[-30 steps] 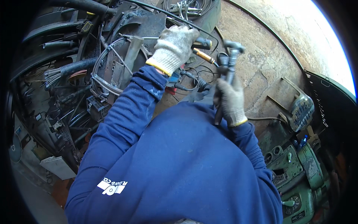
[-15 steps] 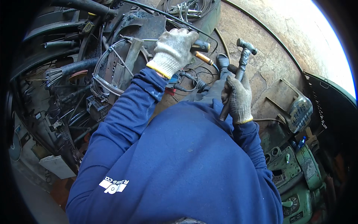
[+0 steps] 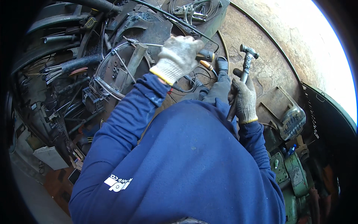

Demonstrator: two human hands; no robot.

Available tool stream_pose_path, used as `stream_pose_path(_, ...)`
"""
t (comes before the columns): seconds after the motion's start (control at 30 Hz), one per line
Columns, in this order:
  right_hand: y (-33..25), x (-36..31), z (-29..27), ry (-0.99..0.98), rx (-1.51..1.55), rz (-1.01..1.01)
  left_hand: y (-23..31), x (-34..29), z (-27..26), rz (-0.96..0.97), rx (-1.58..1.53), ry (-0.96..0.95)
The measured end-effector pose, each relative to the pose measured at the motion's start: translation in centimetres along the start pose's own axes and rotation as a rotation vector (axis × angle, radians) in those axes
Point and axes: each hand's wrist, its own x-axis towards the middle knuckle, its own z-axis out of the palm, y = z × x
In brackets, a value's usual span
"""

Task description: The person fits metal rods into a curved frame, using a hammer and a screwdriver to align and tap components into place.

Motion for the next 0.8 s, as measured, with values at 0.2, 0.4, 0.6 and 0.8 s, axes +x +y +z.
stream_pose_path(0.2, -1.8, 1.5, 0.1, -0.018, -0.063, 0.008, 1.1, 2.8, -2.1, 0.067, -0.289, 0.621)
stream_pose_path(0.4, -0.4, 5.6, -3.6, -0.038, -0.269, -0.055, 7.5, 2.5, -6.1, 0.294, -0.103, 0.496)
stream_pose_path(0.6, -5.4, 5.6, -0.9, -0.042, -0.183, -0.023, 1.0, -2.0, -5.2, 0.106, -0.313, 0.485)
stream_pose_path(0.8, -5.7, 7.4, 0.2, -0.142, -0.204, 0.044, -1.0, -3.8, -3.0, 0.128, -0.315, 0.57)
